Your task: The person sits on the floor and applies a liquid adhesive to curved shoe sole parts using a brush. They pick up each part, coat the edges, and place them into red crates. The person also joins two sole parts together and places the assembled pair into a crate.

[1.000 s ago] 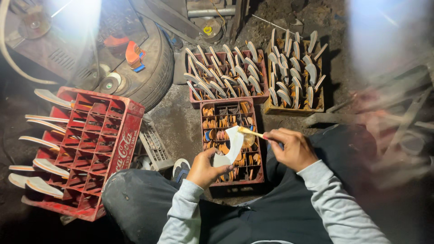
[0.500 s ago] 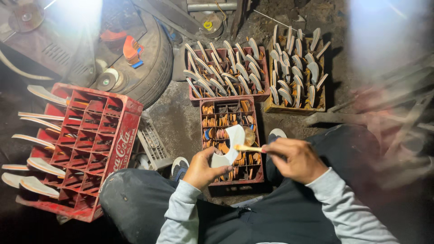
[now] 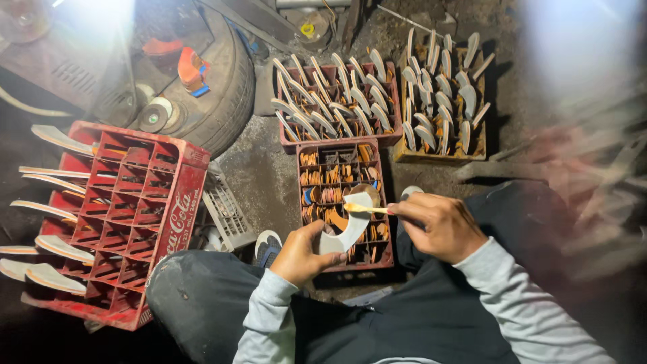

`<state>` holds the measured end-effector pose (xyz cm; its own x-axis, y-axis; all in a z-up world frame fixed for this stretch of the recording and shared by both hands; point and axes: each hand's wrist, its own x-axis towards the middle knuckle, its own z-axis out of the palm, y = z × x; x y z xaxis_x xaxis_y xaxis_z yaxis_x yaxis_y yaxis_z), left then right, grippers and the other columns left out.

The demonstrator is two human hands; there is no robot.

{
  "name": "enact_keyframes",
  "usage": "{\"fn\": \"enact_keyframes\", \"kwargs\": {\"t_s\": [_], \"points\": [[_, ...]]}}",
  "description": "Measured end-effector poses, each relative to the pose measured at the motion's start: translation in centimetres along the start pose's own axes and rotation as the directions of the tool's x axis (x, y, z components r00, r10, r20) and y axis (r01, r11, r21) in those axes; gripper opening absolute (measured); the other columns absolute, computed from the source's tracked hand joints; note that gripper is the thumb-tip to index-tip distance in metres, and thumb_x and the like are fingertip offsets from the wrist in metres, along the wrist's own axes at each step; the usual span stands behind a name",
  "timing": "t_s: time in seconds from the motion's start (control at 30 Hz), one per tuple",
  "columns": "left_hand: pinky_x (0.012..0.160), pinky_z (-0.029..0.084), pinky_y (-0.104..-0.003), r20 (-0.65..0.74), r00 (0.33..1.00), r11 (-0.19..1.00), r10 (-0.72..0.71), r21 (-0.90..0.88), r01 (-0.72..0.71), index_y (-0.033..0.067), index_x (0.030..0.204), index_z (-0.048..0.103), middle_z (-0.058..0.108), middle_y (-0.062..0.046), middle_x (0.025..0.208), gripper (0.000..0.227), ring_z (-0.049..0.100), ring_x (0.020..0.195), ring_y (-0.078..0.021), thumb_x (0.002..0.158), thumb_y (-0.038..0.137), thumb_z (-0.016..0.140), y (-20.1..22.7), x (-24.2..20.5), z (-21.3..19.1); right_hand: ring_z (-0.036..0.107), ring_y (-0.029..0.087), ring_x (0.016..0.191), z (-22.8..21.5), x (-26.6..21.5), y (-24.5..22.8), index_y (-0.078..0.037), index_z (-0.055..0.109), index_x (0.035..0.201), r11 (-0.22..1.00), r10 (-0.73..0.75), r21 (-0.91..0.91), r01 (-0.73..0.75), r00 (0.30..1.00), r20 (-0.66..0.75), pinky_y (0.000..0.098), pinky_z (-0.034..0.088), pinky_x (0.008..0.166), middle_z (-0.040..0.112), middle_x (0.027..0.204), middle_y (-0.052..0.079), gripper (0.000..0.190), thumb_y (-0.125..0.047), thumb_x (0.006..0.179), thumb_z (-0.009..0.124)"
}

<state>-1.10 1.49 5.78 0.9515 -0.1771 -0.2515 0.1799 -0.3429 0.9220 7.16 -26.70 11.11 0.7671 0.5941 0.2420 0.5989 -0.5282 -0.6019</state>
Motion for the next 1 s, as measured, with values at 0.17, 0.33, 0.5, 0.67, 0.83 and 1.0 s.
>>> {"fn": "enact_keyframes", "kwargs": {"t_s": [0.17, 0.33, 0.5, 0.67, 0.83, 1.0], "points": [[0.067, 0.057, -0.032, 0.026, 0.996, 0.994, -0.087, 0.071, 0.085, 0.0006, 0.102, 0.065, 0.076, -0.013, 0.082, 0.04, 0.074, 0.073, -0.0156, 0.074, 0.017, 0.088, 0.8, -0.3, 0.2, 0.069, 0.032, 0.072, 1.1, 0.6, 0.6, -0.009, 0.076, 0.1, 0.992, 0.064, -0.114, -0.052, 0.993, 0.103, 0.0405, 0.054, 0.062, 0.069, 0.082, 0.01, 0.023, -0.004, 0.078, 0.07], [0.066, 0.056, -0.036, 0.02, 0.995, 0.993, -0.093, 0.07, 0.092, -0.0004, 0.104, 0.063, 0.075, -0.019, 0.079, 0.044, 0.073, 0.071, -0.0243, 0.073, 0.018, 0.089, 1.0, -0.3, -0.1, 0.069, 0.033, 0.076, 0.2, 1.2, 1.4, -0.008, 0.074, 0.102, 0.979, 0.132, -0.149, -0.138, 0.99, -0.05, 0.0401, 0.054, 0.064, 0.069, 0.086, 0.011, 0.019, -0.005, 0.084, 0.069], [0.066, 0.057, -0.034, -0.036, 0.999, 0.999, -0.021, 0.048, 0.023, -0.0001, 0.102, 0.065, 0.075, -0.014, 0.083, 0.042, 0.074, 0.075, -0.016, 0.074, 0.019, 0.09, 0.6, 0.3, 0.0, 0.07, 0.03, 0.072, 1.0, 1.0, 1.2, -0.009, 0.074, 0.102, 0.999, 0.003, -0.044, -0.005, 0.998, -0.055, 0.0387, 0.054, 0.063, 0.069, 0.084, 0.009, 0.022, -0.004, 0.081, 0.068], [0.066, 0.055, -0.033, -0.067, 0.991, 0.993, -0.114, 0.031, 0.117, 0.0, 0.099, 0.065, 0.073, -0.014, 0.077, 0.042, 0.066, 0.07, -0.0154, 0.073, 0.02, 0.091, 0.2, 0.0, 0.1, 0.07, 0.031, 0.071, 1.1, 1.0, 2.2, -0.01, 0.077, 0.1, 0.965, 0.202, -0.164, -0.207, 0.978, -0.043, 0.039, 0.054, 0.062, 0.07, 0.082, 0.01, 0.019, -0.004, 0.083, 0.071], [0.072, 0.057, -0.029, -0.072, 0.997, 0.996, 0.008, -0.091, -0.014, 0.0007, 0.098, 0.067, 0.076, -0.009, 0.086, 0.038, 0.069, 0.079, -0.0097, 0.075, 0.019, 0.091, -0.7, 0.1, 0.3, 0.071, 0.028, 0.078, 1.8, 0.4, 2.2, -0.008, 0.074, 0.107, 0.998, 0.031, -0.046, -0.036, 0.994, -0.105, 0.0364, 0.055, 0.064, 0.071, 0.091, 0.01, 0.022, -0.004, 0.086, 0.069], [0.068, 0.054, -0.026, -0.095, 0.989, 0.961, -0.111, -0.263, 0.083, 0.0014, 0.098, 0.065, 0.072, -0.005, 0.083, 0.037, 0.064, 0.076, -0.0087, 0.076, 0.017, 0.09, -2.3, 0.5, 1.1, 0.067, 0.031, 0.067, 3.2, -0.9, 1.3, -0.009, 0.076, 0.107, 0.993, 0.068, -0.104, -0.061, 0.996, 0.061, 0.0414, 0.053, 0.059, 0.065, 0.076, 0.011, 0.03, -0.002, 0.078, 0.07]]}}
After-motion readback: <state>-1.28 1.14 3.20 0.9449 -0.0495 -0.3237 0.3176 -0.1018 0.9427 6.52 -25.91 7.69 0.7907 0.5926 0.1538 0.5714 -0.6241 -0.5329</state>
